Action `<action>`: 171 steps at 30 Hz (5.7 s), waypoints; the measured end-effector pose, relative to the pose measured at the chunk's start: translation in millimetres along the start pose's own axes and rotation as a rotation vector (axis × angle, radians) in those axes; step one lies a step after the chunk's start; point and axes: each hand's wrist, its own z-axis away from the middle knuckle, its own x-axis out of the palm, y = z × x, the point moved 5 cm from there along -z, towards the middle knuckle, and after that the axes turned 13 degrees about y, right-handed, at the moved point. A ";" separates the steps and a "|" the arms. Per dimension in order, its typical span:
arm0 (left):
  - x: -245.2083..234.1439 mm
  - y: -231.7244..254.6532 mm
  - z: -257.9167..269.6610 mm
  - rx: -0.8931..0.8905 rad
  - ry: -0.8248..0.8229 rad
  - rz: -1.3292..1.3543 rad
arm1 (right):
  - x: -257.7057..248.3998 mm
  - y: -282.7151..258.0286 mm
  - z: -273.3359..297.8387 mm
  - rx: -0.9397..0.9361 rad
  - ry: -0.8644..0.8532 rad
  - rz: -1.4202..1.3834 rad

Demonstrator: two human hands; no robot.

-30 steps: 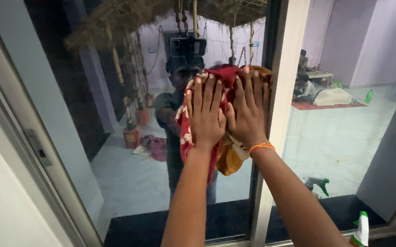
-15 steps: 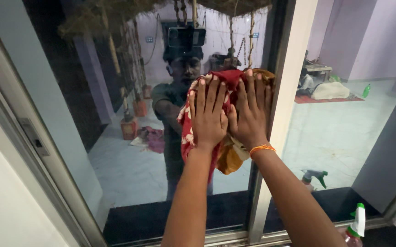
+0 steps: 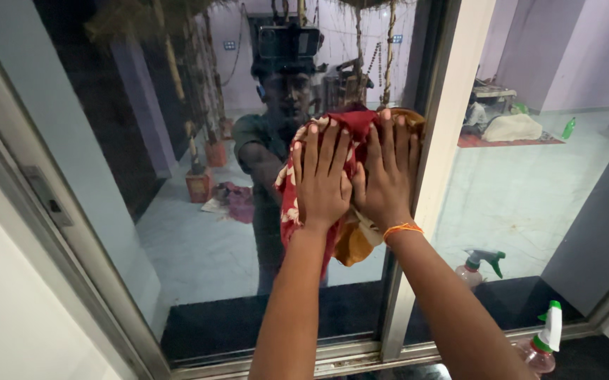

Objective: The person wipes a large glass window pane with a patterned cloth, then sprays a cleaning solution onto the metal security grille and wipes it down. The person uses a spray bottle and a cloth to clean the window and grille.

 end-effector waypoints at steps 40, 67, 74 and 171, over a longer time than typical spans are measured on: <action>5.8 -2.1 75.5 -0.022 -0.066 -0.009 | 9.8 2.8 71.1 0.010 -0.049 -0.006; 8.9 -4.2 145.8 -0.005 -0.213 0.004 | 15.7 -0.7 131.9 0.000 -0.109 0.064; 19.5 -8.4 185.8 0.020 -0.281 -0.033 | 22.3 1.8 163.1 -0.016 -0.122 0.077; -255.1 -296.4 423.0 -0.127 -0.553 -0.184 | 140.6 -292.0 367.8 -0.446 -0.348 0.008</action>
